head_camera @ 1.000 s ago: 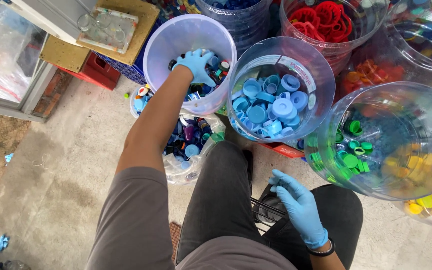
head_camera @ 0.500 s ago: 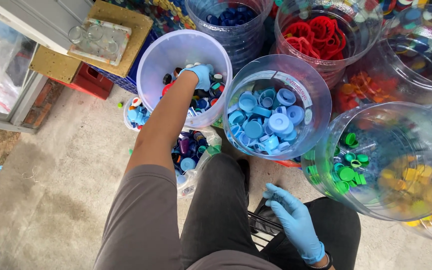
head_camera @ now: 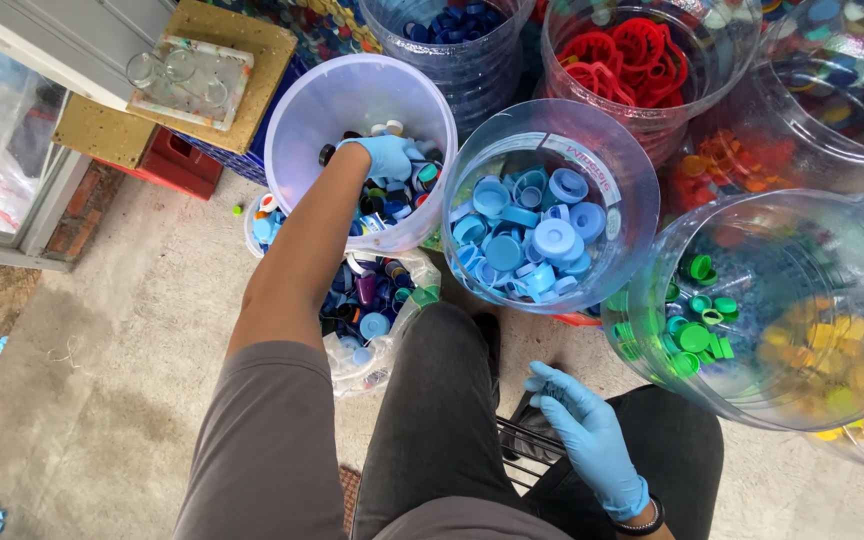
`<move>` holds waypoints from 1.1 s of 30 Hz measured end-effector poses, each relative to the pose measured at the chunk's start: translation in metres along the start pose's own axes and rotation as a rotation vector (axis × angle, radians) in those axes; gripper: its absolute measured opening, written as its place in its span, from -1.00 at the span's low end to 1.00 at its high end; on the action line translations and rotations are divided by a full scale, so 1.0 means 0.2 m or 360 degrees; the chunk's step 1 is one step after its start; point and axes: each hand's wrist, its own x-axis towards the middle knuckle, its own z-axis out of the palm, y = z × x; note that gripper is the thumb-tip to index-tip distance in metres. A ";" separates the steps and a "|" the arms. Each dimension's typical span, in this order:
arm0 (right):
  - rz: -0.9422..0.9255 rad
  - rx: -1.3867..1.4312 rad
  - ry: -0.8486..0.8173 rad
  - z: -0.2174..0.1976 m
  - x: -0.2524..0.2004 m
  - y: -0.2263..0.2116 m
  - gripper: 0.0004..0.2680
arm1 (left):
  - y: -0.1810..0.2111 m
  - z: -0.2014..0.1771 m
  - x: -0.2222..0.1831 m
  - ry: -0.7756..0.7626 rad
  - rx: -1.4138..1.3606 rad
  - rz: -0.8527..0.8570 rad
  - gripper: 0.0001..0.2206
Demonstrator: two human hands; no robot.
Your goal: The person sorts mixed plastic bottle caps from a white bucket into several large clear containers by color. They pick caps by hand, separate them into blue, green, yellow, red, and other color groups, and place them into the corresponding containers.
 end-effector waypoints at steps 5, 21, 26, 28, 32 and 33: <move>0.0003 0.0029 0.0017 0.00 -0.02 0.01 -0.66 | -0.12 0.00 0.04 -0.0057 -0.0488 0.0119 -0.46; -0.0197 -0.0049 -0.0167 0.16 0.03 -0.15 -0.68 | -0.38 0.02 -0.17 -0.0059 -0.1079 0.0297 -0.82; -0.0157 -0.0042 -0.0171 0.16 0.03 -0.12 -0.69 | -0.42 0.01 -0.17 0.0191 -0.0626 0.0238 -0.39; -0.0133 -0.0057 -0.0167 0.16 0.03 -0.13 -0.69 | -0.39 0.00 -0.26 0.0248 -0.0495 0.0166 -0.37; -0.0092 -0.0135 -0.0144 0.15 0.01 -0.15 -0.69 | -0.62 0.03 0.17 0.0276 0.0779 -0.0021 -0.78; -0.0089 -0.0138 -0.0147 0.15 0.01 -0.14 -0.69 | -0.59 0.03 0.13 0.0273 0.0774 -0.0022 -0.78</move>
